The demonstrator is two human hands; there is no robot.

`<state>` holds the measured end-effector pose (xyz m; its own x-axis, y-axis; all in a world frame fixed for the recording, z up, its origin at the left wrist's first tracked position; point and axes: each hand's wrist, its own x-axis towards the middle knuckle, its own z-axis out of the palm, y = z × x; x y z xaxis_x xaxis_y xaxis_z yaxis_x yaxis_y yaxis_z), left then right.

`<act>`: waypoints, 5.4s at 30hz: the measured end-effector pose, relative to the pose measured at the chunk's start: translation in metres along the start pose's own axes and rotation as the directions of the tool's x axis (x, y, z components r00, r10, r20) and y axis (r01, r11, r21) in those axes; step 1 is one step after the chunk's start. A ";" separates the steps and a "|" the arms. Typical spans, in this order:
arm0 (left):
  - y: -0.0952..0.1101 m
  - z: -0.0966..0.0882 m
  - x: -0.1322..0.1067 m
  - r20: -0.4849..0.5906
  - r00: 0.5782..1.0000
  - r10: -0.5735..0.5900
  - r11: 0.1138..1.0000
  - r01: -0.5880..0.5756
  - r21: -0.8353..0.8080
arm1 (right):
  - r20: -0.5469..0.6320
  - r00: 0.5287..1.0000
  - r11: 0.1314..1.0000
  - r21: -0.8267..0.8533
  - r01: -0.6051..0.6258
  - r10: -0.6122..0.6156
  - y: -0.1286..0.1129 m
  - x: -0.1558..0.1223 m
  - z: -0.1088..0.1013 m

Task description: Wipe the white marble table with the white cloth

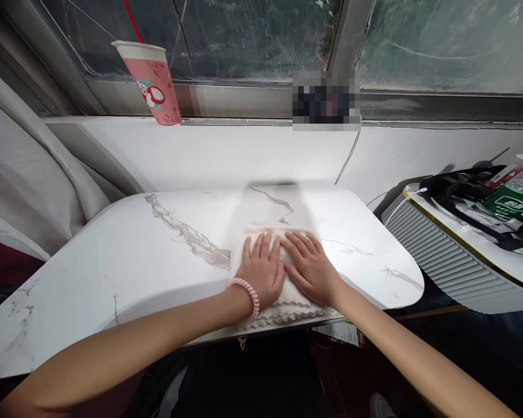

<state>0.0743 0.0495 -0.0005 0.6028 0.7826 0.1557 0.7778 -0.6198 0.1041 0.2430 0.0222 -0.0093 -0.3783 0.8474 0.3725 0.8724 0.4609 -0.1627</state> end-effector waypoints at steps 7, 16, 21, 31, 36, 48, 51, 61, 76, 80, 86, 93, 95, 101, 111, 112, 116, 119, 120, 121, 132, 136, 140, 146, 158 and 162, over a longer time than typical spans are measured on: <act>0.022 0.004 0.029 0.058 0.997 0.044 0.997 -0.040 -0.059 | 0.027 0.999 0.997 0.066 -0.046 0.044 0.036 -0.007 -0.016; -0.003 0.015 0.112 0.011 0.998 -0.066 0.995 0.067 -0.078 | 0.034 0.997 0.993 0.085 -0.075 0.073 0.099 0.058 0.000; -0.032 0.017 0.160 -0.011 0.995 -0.097 0.993 0.096 -0.071 | 0.021 0.991 0.989 0.064 -0.133 0.132 0.130 0.107 0.019; -0.060 0.025 0.213 -0.009 0.994 -0.110 0.993 0.109 -0.040 | -0.037 0.986 0.987 -0.011 -0.160 0.160 0.173 0.154 0.036; -0.065 0.027 0.225 -0.001 0.994 -0.108 0.994 0.108 -0.019 | -0.106 0.968 0.973 -0.005 -0.230 0.228 0.187 0.161 0.046; -0.056 0.029 0.209 0.004 0.991 -0.134 0.991 0.134 0.015 | -0.118 0.971 0.978 0.008 -0.208 0.207 0.175 0.145 0.042; -0.047 0.024 0.192 0.033 0.990 -0.137 0.991 0.137 0.006 | -0.108 0.981 0.987 0.016 -0.158 0.159 0.166 0.130 0.037; 0.011 0.017 0.108 0.016 0.998 -0.057 0.998 0.057 -0.004 | -0.058 0.995 0.997 0.004 -0.080 0.080 0.123 0.041 0.007; 0.027 0.000 0.011 0.051 0.975 0.214 0.972 -0.208 -0.106 | -0.011 0.988 0.985 -0.076 -0.154 0.154 0.014 -0.045 -0.022; 0.009 -0.004 -0.007 0.021 0.968 0.249 0.963 -0.246 -0.111 | 0.001 0.990 0.988 -0.063 -0.140 0.140 -0.011 -0.042 -0.018; -0.023 -0.004 -0.023 -0.050 0.975 0.215 0.974 -0.218 -0.066 | -0.009 0.992 0.992 -0.009 -0.127 0.127 -0.034 -0.016 -0.005; -0.052 -0.001 0.014 -0.015 0.998 0.057 0.998 -0.057 -0.024 | 0.044 0.999 0.999 0.016 -0.032 0.032 -0.004 0.046 0.011; -0.065 -0.002 0.034 0.010 1.000 0.017 1.000 -0.017 -0.023 | 0.046 0.999 1.000 0.001 -0.023 0.022 0.008 0.067 0.019; -0.110 -0.002 0.091 0.011 0.999 -0.037 0.998 0.037 -0.058 | 0.013 0.996 0.996 -0.029 -0.085 0.086 0.033 0.129 0.043; -0.158 0.004 0.142 -0.091 0.995 -0.041 0.992 0.030 -0.120 | -0.041 0.982 0.982 0.017 -0.185 0.186 0.053 0.186 0.066; -0.162 0.004 0.145 -0.100 0.994 -0.036 0.993 0.025 -0.117 | -0.045 0.980 0.981 0.019 -0.193 0.194 0.054 0.190 0.067; -0.174 0.007 0.156 -0.131 0.990 -0.057 0.993 0.044 -0.106 | -0.047 0.976 0.977 0.010 -0.212 0.212 0.057 0.207 0.073; -0.182 0.008 0.162 -0.141 0.986 -0.085 0.992 0.071 -0.104 | -0.038 0.976 0.976 -0.012 -0.217 0.216 0.058 0.218 0.076; -0.184 0.009 0.163 -0.142 0.985 -0.094 0.991 0.080 -0.106 | -0.036 0.975 0.976 -0.016 -0.219 0.219 0.058 0.222 0.077; -0.185 0.009 0.164 -0.144 0.984 -0.103 0.990 0.088 -0.108 | -0.035 0.974 0.975 -0.017 -0.223 0.222 0.058 0.224 0.078; -0.177 0.006 0.148 -0.151 0.976 -0.155 0.986 0.145 -0.079 | -0.053 0.970 0.972 -0.001 -0.236 0.236 0.046 0.219 0.081; -0.165 0.002 0.119 -0.153 0.970 -0.187 0.982 0.183 -0.036 | -0.037 0.981 0.981 -0.009 -0.193 0.193 0.026 0.204 0.078; -0.149 -0.002 0.078 -0.149 0.974 -0.172 0.984 0.177 0.025 | -0.033 0.986 0.986 -0.021 -0.166 0.166 -0.003 0.173 0.071; -0.118 -0.009 0.014 -0.112 0.991 -0.071 0.995 0.077 0.058 | -0.068 0.979 0.981 -0.014 -0.196 0.194 -0.050 0.106 0.054; -0.088 -0.005 -0.099 -0.342 0.927 0.152 0.979 -0.093 0.183 | 0.011 1.000 0.999 0.050 -0.010 0.009 -0.117 0.034 0.027; -0.116 -0.012 -0.100 -0.303 0.931 0.205 0.975 -0.167 0.146 | 0.028 1.000 0.998 0.058 -0.009 0.007 -0.126 0.049 0.035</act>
<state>-0.0781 0.0421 -0.0160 0.6663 0.5839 0.4638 0.6839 -0.7264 -0.0681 0.1038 0.0147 -0.0030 -0.3808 0.8578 0.3453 0.8561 0.4682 -0.2187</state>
